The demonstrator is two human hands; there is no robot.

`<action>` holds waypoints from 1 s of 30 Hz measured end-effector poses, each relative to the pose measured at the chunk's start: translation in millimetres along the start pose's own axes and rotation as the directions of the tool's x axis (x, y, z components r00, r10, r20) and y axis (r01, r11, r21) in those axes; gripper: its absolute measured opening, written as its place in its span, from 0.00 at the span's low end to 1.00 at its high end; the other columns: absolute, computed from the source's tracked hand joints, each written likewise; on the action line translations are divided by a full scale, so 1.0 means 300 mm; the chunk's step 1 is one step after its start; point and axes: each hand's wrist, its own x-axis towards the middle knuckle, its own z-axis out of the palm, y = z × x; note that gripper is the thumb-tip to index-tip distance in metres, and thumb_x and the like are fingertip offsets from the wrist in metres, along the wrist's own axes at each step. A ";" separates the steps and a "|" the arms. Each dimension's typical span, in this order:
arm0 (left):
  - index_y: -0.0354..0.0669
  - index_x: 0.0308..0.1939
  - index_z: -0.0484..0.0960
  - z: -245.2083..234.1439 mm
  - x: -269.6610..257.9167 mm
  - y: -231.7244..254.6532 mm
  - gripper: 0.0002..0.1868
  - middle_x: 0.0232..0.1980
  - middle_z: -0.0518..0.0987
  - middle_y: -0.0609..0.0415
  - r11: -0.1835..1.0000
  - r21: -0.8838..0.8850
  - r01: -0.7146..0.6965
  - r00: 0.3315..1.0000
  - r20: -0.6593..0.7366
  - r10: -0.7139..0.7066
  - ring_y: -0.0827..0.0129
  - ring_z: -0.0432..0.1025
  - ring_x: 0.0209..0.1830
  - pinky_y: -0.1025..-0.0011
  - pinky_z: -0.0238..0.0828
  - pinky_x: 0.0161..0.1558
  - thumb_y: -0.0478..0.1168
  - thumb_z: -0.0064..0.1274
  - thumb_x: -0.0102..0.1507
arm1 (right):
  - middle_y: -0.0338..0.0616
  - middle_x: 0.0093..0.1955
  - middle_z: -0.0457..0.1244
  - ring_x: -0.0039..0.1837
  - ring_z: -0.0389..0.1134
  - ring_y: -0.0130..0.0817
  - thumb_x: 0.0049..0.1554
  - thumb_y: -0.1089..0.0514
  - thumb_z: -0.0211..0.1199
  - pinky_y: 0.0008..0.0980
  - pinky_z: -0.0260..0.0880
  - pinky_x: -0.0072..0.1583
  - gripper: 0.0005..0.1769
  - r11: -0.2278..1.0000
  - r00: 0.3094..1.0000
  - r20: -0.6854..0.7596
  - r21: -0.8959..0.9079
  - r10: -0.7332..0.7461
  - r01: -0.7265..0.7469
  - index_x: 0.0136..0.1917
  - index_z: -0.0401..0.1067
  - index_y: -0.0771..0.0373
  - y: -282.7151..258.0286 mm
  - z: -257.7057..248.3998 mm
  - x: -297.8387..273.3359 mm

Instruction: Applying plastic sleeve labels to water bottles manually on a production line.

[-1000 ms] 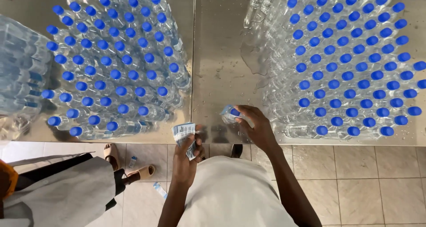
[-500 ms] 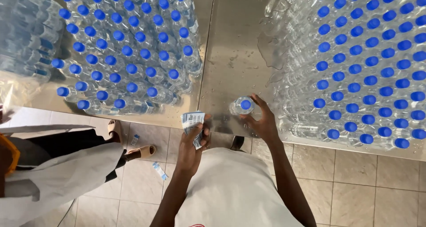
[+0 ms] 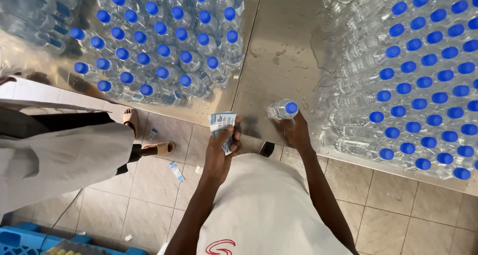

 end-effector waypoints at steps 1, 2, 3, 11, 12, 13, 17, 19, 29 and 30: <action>0.35 0.73 0.75 -0.006 0.001 -0.003 0.26 0.39 0.72 0.55 1.000 -0.002 0.002 1.000 0.000 -0.002 0.79 0.63 0.28 0.77 0.68 0.30 0.44 0.45 0.74 | 0.61 0.74 0.66 0.77 0.64 0.60 0.62 0.52 0.75 0.60 0.63 0.80 0.38 1.000 1.000 0.007 -0.025 -0.012 0.012 0.78 0.64 0.65 0.005 0.000 0.001; 0.35 0.73 0.75 -0.010 0.000 -0.005 0.26 0.39 0.72 0.55 1.000 -0.005 0.001 1.000 -0.004 -0.001 0.79 0.63 0.28 0.77 0.68 0.30 0.44 0.45 0.74 | 0.61 0.74 0.66 0.77 0.64 0.60 0.62 0.52 0.75 0.60 0.63 0.80 0.38 1.000 1.000 0.011 -0.026 -0.012 0.013 0.78 0.64 0.65 0.019 0.005 0.003; 0.34 0.73 0.75 -0.013 -0.002 -0.007 0.26 0.39 0.72 0.55 1.000 -0.014 0.000 1.000 -0.002 0.000 0.80 0.63 0.28 0.78 0.68 0.29 0.44 0.45 0.74 | 0.61 0.74 0.65 0.77 0.64 0.60 0.62 0.50 0.74 0.60 0.64 0.79 0.37 0.999 0.999 0.030 -0.051 -0.013 0.015 0.78 0.64 0.66 0.033 0.008 0.006; 0.32 0.74 0.74 -0.025 0.015 -0.014 0.27 0.40 0.73 0.54 1.000 0.008 0.002 1.000 0.021 -0.003 0.78 0.63 0.28 0.75 0.67 0.29 0.43 0.45 0.75 | 0.60 0.70 0.65 0.76 0.65 0.59 0.66 0.44 0.71 0.60 0.68 0.76 0.35 0.997 0.999 0.051 -0.077 0.009 -0.005 0.76 0.64 0.65 0.089 0.037 0.013; 0.32 0.75 0.73 -0.023 0.014 -0.011 0.27 0.40 0.73 0.54 1.000 0.015 0.008 0.999 0.033 -0.009 0.78 0.63 0.28 0.75 0.67 0.30 0.43 0.45 0.75 | 0.57 0.71 0.65 0.77 0.65 0.57 0.65 0.41 0.71 0.59 0.68 0.76 0.37 0.998 0.998 0.062 -0.066 0.022 -0.018 0.76 0.64 0.64 0.110 0.040 0.016; 0.33 0.75 0.73 -0.022 0.014 -0.008 0.27 0.40 0.73 0.55 1.000 0.023 0.014 0.999 0.045 -0.015 0.79 0.64 0.29 0.76 0.68 0.31 0.44 0.45 0.75 | 0.55 0.71 0.65 0.77 0.65 0.55 0.65 0.39 0.72 0.57 0.68 0.76 0.38 0.998 0.997 0.073 -0.054 0.035 -0.031 0.77 0.63 0.63 0.130 0.043 0.018; 0.32 0.73 0.75 -0.019 0.008 -0.009 0.26 0.40 0.74 0.54 0.999 0.014 0.028 0.999 0.025 -0.029 0.78 0.64 0.27 0.74 0.68 0.30 0.43 0.45 0.74 | 0.67 0.69 0.65 0.76 0.63 0.68 0.65 0.43 0.72 0.67 0.64 0.77 0.37 0.999 0.999 0.052 -0.041 0.012 -0.010 0.74 0.65 0.70 0.064 0.027 0.000; 0.33 0.74 0.73 -0.022 0.008 -0.003 0.26 0.40 0.73 0.53 0.999 0.039 0.023 0.999 0.032 -0.025 0.78 0.63 0.28 0.74 0.67 0.31 0.44 0.45 0.75 | 0.63 0.71 0.65 0.77 0.63 0.63 0.63 0.42 0.74 0.64 0.64 0.77 0.38 0.999 0.998 0.033 0.017 0.045 -0.046 0.75 0.66 0.69 0.052 0.029 0.006; 0.34 0.68 0.77 -0.029 0.003 0.025 0.21 0.40 0.74 0.55 0.999 0.009 0.033 0.999 0.000 -0.033 0.78 0.64 0.28 0.75 0.66 0.30 0.42 0.45 0.74 | 0.63 0.73 0.64 0.78 0.63 0.64 0.61 0.46 0.77 0.65 0.64 0.77 0.41 0.998 0.999 0.027 0.041 0.041 -0.042 0.76 0.65 0.69 0.073 0.035 0.009; 0.34 0.66 0.77 -0.031 0.002 0.030 0.20 0.39 0.75 0.54 0.999 -0.012 0.034 0.999 -0.007 -0.035 0.78 0.64 0.27 0.75 0.67 0.29 0.42 0.46 0.74 | 0.65 0.75 0.63 0.79 0.61 0.65 0.58 0.48 0.79 0.65 0.62 0.78 0.44 0.998 1.000 0.015 0.059 0.012 -0.013 0.77 0.63 0.70 0.068 0.029 0.007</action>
